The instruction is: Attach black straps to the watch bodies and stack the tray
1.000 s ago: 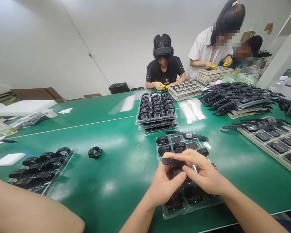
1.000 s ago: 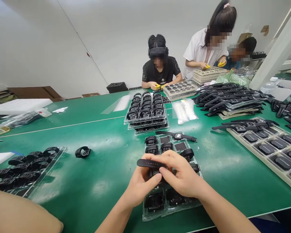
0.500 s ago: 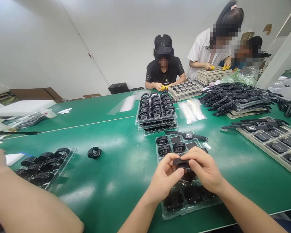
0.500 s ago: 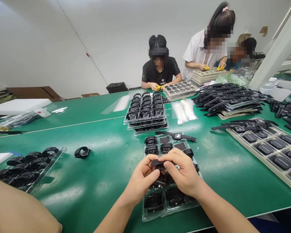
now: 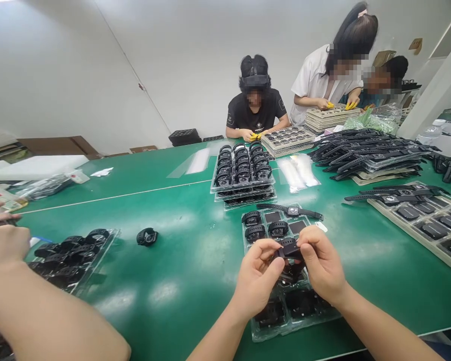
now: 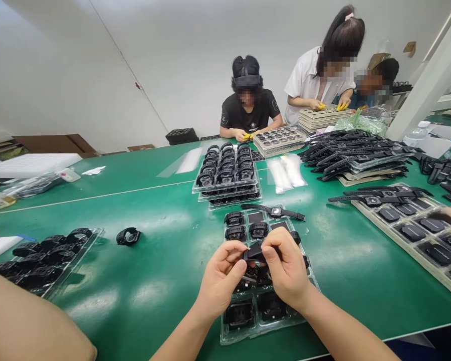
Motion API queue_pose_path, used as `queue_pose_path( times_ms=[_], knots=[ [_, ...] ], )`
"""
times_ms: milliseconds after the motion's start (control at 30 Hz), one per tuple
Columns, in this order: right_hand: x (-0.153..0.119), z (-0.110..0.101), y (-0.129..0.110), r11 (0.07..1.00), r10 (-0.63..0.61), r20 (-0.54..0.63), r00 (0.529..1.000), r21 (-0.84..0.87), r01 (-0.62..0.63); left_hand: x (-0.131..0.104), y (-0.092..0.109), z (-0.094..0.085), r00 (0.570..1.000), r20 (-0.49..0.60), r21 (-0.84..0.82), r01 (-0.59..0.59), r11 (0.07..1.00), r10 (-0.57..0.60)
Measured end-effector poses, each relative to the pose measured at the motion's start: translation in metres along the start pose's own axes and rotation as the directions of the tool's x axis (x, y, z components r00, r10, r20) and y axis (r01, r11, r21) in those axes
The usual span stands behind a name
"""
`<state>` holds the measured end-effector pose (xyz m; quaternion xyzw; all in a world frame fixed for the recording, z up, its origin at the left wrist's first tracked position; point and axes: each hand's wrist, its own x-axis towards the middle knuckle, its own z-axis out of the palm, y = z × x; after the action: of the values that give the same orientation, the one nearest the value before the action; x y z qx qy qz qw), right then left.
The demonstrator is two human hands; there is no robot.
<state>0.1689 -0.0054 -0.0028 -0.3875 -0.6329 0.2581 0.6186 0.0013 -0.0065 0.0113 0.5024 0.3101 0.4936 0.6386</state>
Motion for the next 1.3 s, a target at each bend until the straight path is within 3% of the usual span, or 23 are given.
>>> queue_pose_path(
  times_ms=[233,433,633,800,1000,1167,1300],
  knots=[
    [0.0082,-0.0073,0.0007,1.000,0.030,0.192,0.981,0.000,-0.031,0.0030,-0.0013,-0.0067,0.998,-0.053,0.124,-0.035,0.992,0.042],
    [0.0049,-0.0042,0.0053,0.998,-0.050,0.057,0.997,0.046,0.048,0.0048,-0.0047,-0.0036,0.982,-0.187,0.072,0.006,0.997,0.007],
    [0.0081,-0.0059,0.0047,0.996,-0.080,0.111,0.991,-0.035,0.085,0.0044,-0.0057,-0.0064,0.975,-0.223,0.177,0.048,0.983,-0.007],
    [0.0096,-0.0038,0.0005,0.989,-0.085,0.118,0.989,-0.113,0.099,0.0032,-0.0073,-0.0063,0.962,-0.265,0.181,-0.020,0.983,0.069],
    [0.0081,-0.0009,0.0020,0.992,-0.079,0.099,0.992,-0.093,0.089,0.0039,-0.0062,-0.0074,0.972,-0.153,0.232,-0.139,0.963,0.177],
    [0.0072,-0.0038,0.0034,0.997,-0.058,0.101,0.993,-0.044,0.062,0.0040,-0.0053,-0.0071,0.982,-0.129,0.253,-0.099,0.962,0.136],
    [0.0074,-0.0082,0.0018,1.000,-0.004,0.087,0.996,-0.009,0.005,0.0051,-0.0042,-0.0057,0.986,-0.167,0.105,0.022,0.994,-0.004]
  ],
)
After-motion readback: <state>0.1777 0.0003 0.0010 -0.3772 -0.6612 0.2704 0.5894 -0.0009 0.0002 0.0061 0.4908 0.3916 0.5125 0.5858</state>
